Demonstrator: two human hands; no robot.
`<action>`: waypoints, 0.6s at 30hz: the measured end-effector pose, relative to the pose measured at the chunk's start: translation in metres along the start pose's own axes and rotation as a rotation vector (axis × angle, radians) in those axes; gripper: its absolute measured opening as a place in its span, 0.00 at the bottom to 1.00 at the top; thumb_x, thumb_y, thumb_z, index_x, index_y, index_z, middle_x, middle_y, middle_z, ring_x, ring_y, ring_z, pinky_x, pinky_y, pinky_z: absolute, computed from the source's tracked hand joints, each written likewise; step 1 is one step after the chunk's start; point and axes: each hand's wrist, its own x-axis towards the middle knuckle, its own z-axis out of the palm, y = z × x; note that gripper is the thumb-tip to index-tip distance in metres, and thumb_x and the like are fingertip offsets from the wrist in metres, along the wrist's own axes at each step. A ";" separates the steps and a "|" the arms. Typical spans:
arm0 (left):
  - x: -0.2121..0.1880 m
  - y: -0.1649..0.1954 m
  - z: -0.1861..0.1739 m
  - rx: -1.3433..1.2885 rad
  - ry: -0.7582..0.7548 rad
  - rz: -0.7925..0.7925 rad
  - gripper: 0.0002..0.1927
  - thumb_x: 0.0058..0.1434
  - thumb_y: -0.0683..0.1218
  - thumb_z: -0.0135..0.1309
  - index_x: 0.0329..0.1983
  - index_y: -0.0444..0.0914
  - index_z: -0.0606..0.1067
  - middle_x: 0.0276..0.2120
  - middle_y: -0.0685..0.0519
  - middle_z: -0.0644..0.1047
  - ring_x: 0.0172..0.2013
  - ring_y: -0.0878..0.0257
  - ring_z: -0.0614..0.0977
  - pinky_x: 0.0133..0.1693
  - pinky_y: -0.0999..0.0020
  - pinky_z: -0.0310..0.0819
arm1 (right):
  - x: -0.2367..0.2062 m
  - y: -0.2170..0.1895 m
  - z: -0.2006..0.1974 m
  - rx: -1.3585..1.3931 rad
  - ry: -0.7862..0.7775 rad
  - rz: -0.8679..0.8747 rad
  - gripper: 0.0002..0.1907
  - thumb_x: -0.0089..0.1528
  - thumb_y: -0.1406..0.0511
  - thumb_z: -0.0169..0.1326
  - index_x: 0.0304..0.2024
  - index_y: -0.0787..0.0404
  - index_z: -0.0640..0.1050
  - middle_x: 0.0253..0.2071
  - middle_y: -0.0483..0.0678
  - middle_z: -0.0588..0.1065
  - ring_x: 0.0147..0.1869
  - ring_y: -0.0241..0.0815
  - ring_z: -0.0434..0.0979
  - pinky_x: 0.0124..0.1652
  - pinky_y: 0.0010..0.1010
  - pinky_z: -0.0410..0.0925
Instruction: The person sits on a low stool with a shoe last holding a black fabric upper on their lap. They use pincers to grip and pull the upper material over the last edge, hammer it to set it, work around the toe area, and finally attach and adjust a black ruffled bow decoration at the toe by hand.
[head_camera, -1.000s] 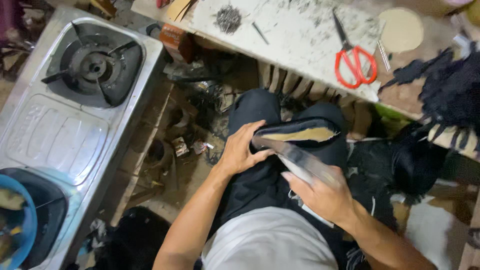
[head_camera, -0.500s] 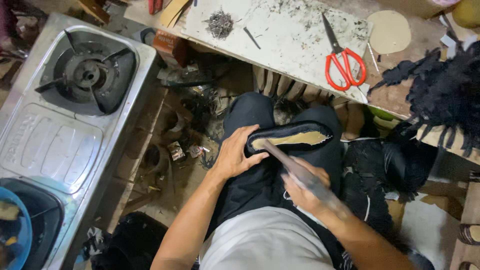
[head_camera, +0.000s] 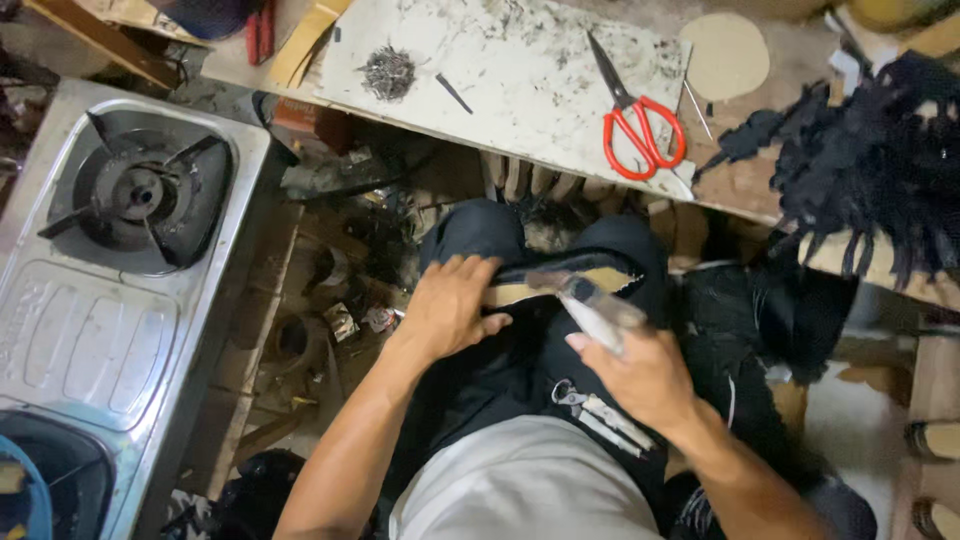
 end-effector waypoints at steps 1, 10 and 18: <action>0.007 0.011 0.001 0.146 0.036 0.088 0.45 0.42 0.60 0.69 0.61 0.36 0.69 0.52 0.44 0.76 0.54 0.44 0.79 0.51 0.51 0.73 | -0.010 -0.005 -0.011 0.016 0.070 -0.088 0.17 0.58 0.63 0.63 0.45 0.66 0.79 0.31 0.55 0.79 0.33 0.49 0.82 0.33 0.35 0.73; 0.051 0.054 0.044 0.404 -0.182 0.117 0.50 0.47 0.60 0.69 0.66 0.30 0.63 0.44 0.47 0.76 0.42 0.52 0.80 0.43 0.58 0.74 | -0.023 0.002 -0.008 0.239 0.336 -0.329 0.15 0.65 0.61 0.53 0.43 0.70 0.74 0.34 0.55 0.78 0.35 0.46 0.81 0.34 0.35 0.72; 0.045 0.048 0.045 0.357 -0.122 0.128 0.47 0.42 0.59 0.70 0.60 0.31 0.66 0.43 0.46 0.77 0.42 0.52 0.81 0.42 0.55 0.74 | -0.045 0.033 -0.002 0.088 0.358 -0.434 0.04 0.66 0.68 0.55 0.37 0.64 0.75 0.29 0.53 0.77 0.29 0.45 0.77 0.30 0.34 0.71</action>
